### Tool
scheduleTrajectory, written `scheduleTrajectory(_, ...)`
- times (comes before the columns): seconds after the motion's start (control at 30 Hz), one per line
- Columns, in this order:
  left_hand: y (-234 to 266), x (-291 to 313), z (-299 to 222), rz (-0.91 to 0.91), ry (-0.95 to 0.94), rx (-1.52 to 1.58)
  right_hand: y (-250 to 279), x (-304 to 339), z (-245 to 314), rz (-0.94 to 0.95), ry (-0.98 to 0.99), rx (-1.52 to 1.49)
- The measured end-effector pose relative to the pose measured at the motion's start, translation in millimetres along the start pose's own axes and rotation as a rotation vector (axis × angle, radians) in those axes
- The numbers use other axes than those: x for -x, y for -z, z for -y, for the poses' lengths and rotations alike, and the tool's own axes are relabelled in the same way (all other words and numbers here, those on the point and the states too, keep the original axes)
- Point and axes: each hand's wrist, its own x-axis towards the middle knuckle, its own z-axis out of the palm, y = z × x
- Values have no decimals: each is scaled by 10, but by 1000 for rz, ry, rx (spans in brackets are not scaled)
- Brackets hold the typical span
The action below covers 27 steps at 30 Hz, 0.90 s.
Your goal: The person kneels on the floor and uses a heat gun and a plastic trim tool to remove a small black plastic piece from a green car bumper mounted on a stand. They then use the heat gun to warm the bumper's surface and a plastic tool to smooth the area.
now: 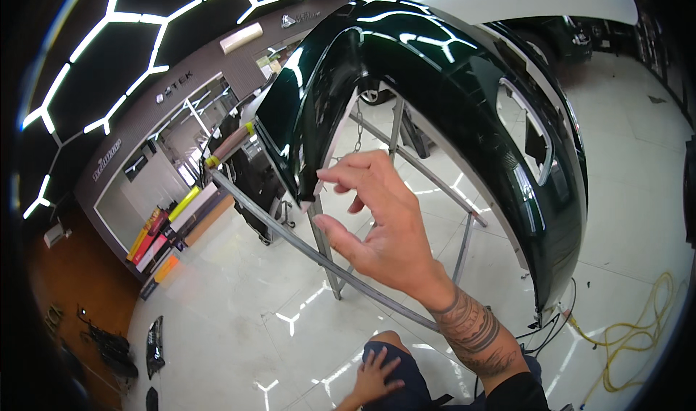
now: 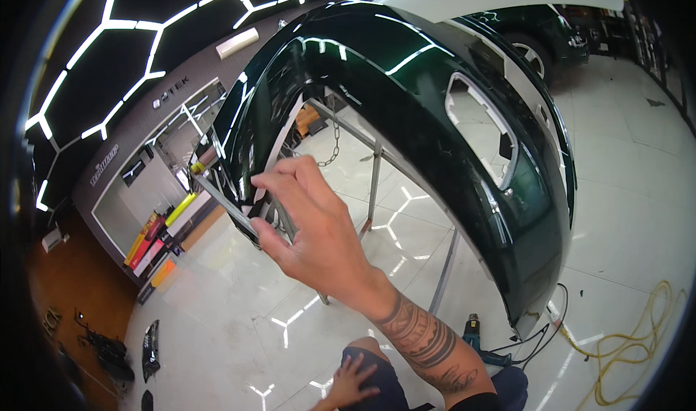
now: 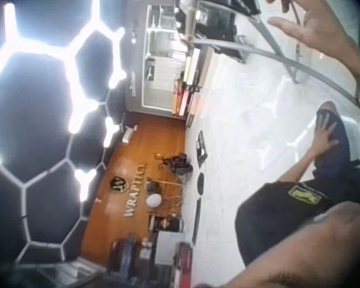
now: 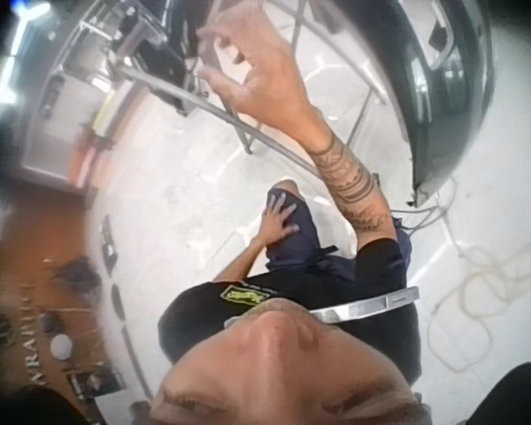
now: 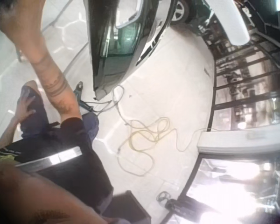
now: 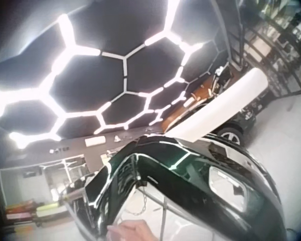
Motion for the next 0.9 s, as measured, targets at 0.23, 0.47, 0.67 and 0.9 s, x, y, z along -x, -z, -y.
scheduleTrajectory(0.23,2466,-1113,156,-563,-1,1099,-80,-66,135,86,-11,108)
scheduleTrajectory(0.47,3766,-1481,-672,-1155,-581,1055,25,-236,237,198,-1,290)
scheduleTrajectory(0.67,3864,-1445,-769,-1296,-610,625,73,-271,235,277,23,293)
scheduleTrajectory(0.9,3993,-1299,-789,-1380,-521,160,44,-303,211,247,74,313)
